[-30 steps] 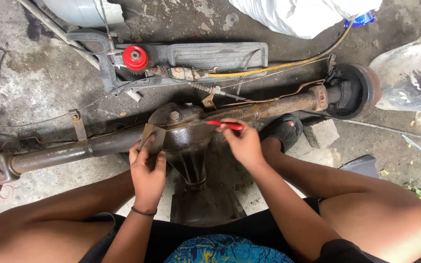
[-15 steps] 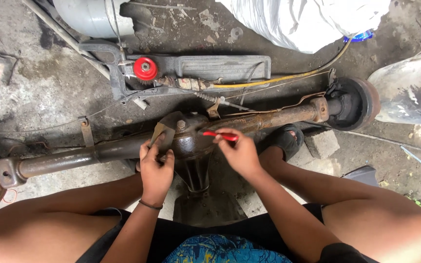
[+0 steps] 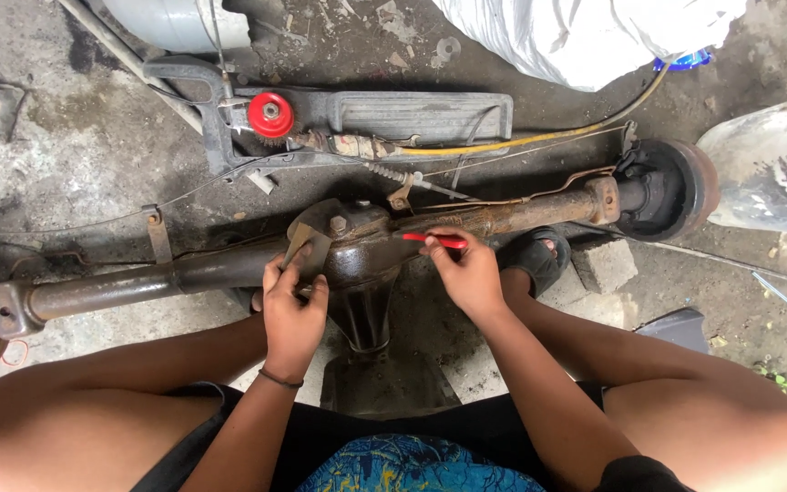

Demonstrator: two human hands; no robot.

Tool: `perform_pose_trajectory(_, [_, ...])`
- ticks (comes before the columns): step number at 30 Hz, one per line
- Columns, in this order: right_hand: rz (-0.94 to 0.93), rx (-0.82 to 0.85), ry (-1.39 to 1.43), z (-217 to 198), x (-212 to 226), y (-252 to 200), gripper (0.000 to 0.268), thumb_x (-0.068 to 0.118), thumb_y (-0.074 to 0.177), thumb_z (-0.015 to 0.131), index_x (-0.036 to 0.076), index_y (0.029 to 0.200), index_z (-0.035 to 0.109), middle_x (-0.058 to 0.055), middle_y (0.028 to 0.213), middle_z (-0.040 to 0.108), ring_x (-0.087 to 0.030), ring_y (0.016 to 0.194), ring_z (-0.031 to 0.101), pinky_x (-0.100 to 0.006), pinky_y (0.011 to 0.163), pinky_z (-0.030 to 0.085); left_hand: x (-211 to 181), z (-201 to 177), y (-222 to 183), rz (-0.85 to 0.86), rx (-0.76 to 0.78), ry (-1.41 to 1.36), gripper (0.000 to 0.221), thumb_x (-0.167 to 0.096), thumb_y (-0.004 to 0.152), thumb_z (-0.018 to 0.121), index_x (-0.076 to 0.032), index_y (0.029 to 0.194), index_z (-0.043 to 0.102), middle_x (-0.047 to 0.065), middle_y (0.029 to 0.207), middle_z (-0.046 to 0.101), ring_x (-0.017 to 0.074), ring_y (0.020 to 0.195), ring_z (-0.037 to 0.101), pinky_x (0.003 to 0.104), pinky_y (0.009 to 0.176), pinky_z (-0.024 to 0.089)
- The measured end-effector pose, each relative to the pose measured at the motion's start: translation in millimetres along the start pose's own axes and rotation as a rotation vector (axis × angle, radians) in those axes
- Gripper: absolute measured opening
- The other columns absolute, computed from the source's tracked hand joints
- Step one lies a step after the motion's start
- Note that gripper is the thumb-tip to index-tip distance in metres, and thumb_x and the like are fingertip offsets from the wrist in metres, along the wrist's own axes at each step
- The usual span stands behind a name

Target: Cleaning and marking a metal axle housing using sandpaper and a marker

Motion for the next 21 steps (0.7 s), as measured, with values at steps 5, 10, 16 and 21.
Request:
perform_pose_trajectory(5, [0.153, -0.146, -0.231, -34, -38, 22, 0.013, 0.024, 0.092, 0.075, 0.018, 0.102, 0.081, -0.016, 0.08, 0.075, -0.033, 0.083, 0.074, -0.041, 0.074, 0.054, 3, 5, -1, 0.008, 0.008, 0.031, 0.048, -0.008, 0.089, 0.069, -0.015, 0.136, 0.07, 0.013, 0.126, 0.054, 0.0318, 0.107, 0.064, 0.042, 0.098, 0.053])
perform_pose_trajectory(10, [0.162, -0.211, -0.167, -39, -15, 25, 0.014, 0.025, 0.094, 0.073, 0.02, 0.104, 0.08, -0.01, 0.083, 0.077, -0.026, 0.086, 0.075, -0.038, 0.078, 0.055, 1, 9, 1, 0.003, 0.0, 0.016, 0.047, -0.007, 0.089, 0.068, -0.013, 0.136, 0.07, 0.013, 0.127, 0.054, 0.0331, 0.109, 0.064, 0.042, 0.099, 0.053])
perform_pose_trajectory(16, [0.118, -0.059, 0.019, -20, -31, 26, 0.014, 0.018, 0.09, 0.077, 0.01, 0.1, 0.08, -0.015, 0.082, 0.077, -0.023, 0.084, 0.075, -0.034, 0.081, 0.056, -6, 14, 4, 0.039, 0.031, 0.044, 0.046, -0.008, 0.091, 0.068, -0.014, 0.137, 0.069, 0.013, 0.125, 0.054, 0.0333, 0.111, 0.063, 0.045, 0.098, 0.053])
perform_pose_trajectory(21, [0.198, -0.167, -0.427, -56, -15, 31, 0.041, 0.039, 0.096, 0.07, -0.001, 0.102, 0.075, -0.031, 0.088, 0.072, -0.05, 0.098, 0.069, -0.058, 0.086, 0.051, -8, 20, 3, 0.06, 0.043, 0.058, 0.047, -0.008, 0.089, 0.068, -0.015, 0.136, 0.069, 0.014, 0.127, 0.054, 0.0349, 0.114, 0.062, 0.046, 0.1, 0.052])
Point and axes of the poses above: each hand's wrist, its own y-axis towards the middle knuckle, its own z-axis out of the palm, x = y × z, the point moved 4 cm from there along y, towards the middle knuckle
